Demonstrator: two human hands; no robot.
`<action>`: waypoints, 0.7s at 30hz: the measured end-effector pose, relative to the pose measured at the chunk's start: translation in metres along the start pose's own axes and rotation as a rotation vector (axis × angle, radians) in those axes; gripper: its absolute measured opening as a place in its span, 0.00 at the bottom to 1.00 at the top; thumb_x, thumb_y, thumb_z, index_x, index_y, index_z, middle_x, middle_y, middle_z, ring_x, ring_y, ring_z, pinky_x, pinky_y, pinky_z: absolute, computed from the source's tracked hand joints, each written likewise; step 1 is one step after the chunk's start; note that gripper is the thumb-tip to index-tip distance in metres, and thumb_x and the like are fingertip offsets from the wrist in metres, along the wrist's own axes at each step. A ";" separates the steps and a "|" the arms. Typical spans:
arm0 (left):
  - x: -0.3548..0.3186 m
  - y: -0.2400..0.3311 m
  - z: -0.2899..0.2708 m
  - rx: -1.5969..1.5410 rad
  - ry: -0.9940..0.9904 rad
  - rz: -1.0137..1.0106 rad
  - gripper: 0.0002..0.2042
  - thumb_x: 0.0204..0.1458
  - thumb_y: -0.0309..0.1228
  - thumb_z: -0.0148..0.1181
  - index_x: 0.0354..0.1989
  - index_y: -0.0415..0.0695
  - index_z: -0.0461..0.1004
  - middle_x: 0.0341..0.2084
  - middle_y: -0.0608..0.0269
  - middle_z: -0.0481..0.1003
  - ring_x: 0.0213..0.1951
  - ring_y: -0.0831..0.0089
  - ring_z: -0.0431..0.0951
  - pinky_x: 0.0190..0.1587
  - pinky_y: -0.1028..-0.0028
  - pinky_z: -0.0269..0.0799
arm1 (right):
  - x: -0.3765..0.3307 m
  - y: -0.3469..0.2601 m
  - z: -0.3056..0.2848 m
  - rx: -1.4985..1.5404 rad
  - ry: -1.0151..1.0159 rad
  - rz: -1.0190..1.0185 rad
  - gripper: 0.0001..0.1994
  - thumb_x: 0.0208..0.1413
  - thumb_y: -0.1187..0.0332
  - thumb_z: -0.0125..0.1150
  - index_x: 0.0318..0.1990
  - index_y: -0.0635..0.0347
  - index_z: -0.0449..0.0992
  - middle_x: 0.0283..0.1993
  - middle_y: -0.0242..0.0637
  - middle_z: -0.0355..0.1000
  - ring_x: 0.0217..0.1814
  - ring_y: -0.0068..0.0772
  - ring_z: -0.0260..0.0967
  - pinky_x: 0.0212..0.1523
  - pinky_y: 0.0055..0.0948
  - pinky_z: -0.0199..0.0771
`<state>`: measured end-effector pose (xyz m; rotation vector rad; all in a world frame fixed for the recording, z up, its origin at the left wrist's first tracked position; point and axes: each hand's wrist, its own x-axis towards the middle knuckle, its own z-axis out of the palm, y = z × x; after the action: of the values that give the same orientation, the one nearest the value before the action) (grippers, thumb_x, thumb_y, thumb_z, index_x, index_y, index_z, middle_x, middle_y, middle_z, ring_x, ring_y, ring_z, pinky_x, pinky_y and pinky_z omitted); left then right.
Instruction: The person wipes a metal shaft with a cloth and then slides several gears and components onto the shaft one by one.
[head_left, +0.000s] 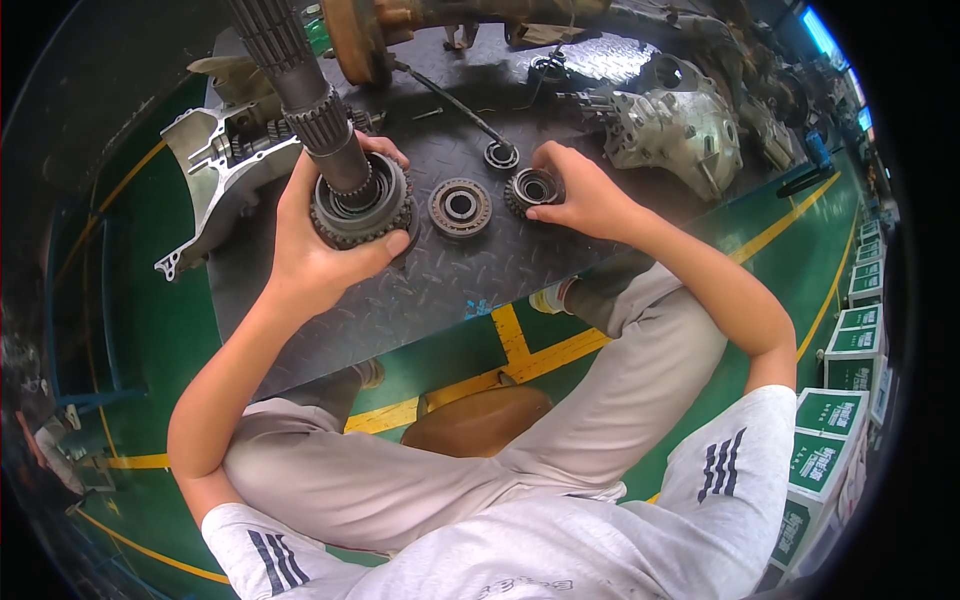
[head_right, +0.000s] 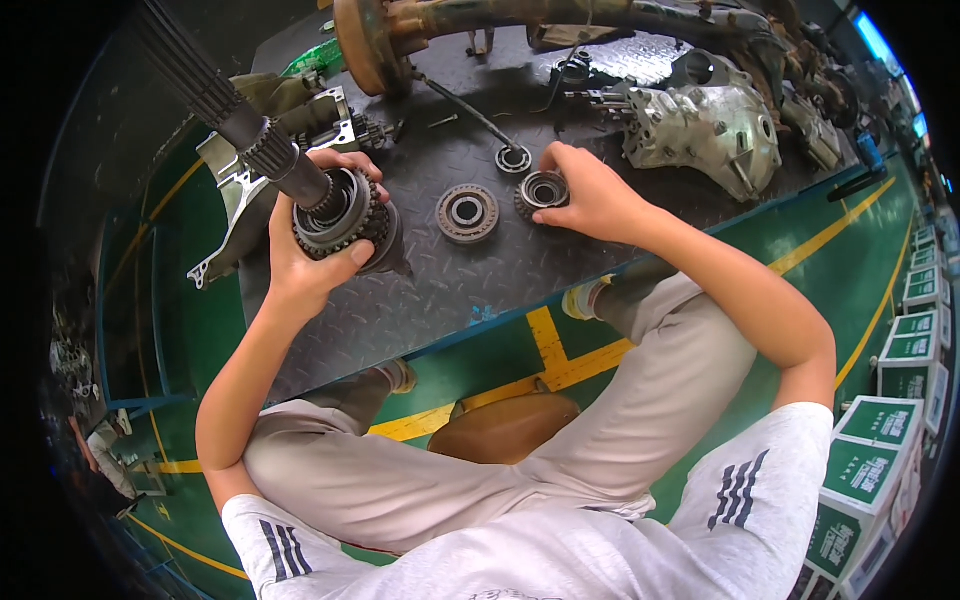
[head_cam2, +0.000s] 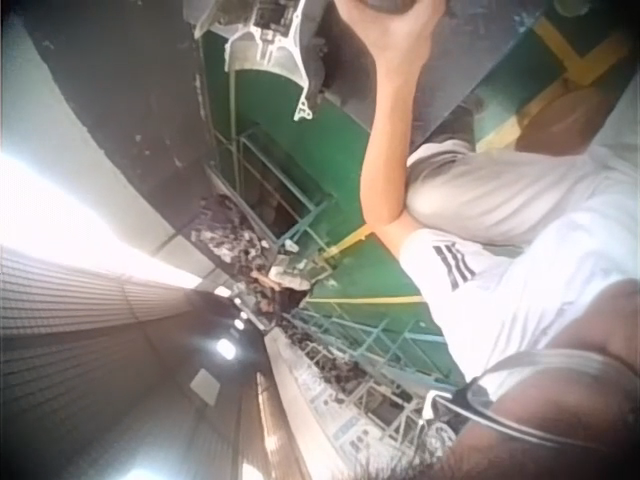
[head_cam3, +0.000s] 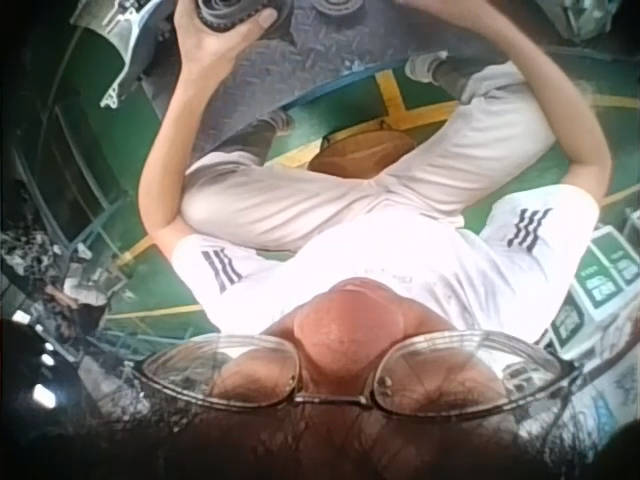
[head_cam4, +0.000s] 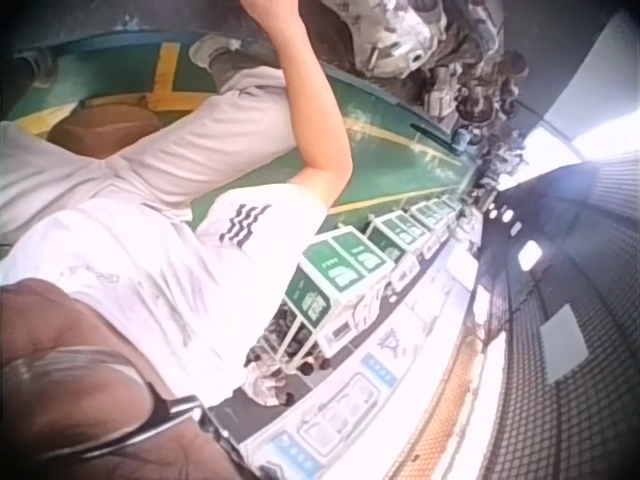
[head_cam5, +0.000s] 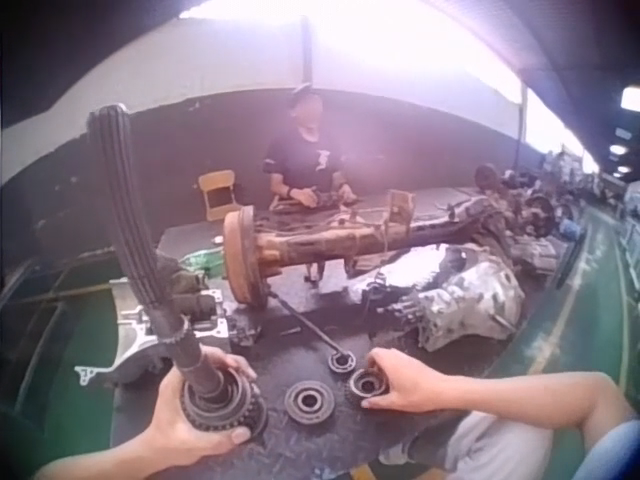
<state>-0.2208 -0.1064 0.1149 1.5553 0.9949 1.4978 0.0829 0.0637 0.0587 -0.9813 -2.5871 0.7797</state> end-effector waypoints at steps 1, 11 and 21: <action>0.000 -0.001 0.000 -0.013 -0.006 0.001 0.35 0.41 0.29 0.77 0.58 0.43 0.65 0.51 0.55 0.73 0.51 0.71 0.75 0.59 0.68 0.71 | 0.000 0.001 0.001 -0.001 -0.001 -0.001 0.31 0.45 0.66 0.81 0.55 0.62 0.70 0.52 0.44 0.72 0.52 0.47 0.70 0.58 0.38 0.71; 0.000 0.003 0.001 0.000 -0.039 0.006 0.35 0.40 0.27 0.76 0.59 0.42 0.65 0.52 0.57 0.74 0.51 0.71 0.76 0.58 0.70 0.71 | 0.009 -0.022 0.003 -0.333 0.056 -0.189 0.32 0.44 0.60 0.80 0.57 0.60 0.75 0.57 0.42 0.71 0.60 0.49 0.65 0.63 0.41 0.68; 0.002 -0.002 0.000 0.051 -0.034 0.005 0.36 0.42 0.33 0.77 0.60 0.41 0.66 0.53 0.52 0.73 0.52 0.65 0.78 0.58 0.65 0.74 | 0.040 -0.060 0.048 -0.343 -0.115 -0.331 0.38 0.45 0.59 0.80 0.62 0.66 0.69 0.59 0.50 0.69 0.63 0.53 0.65 0.64 0.44 0.70</action>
<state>-0.2212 -0.1036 0.1142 1.6149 1.0173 1.4545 0.0014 0.0348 0.0561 -0.5717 -2.9397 0.3226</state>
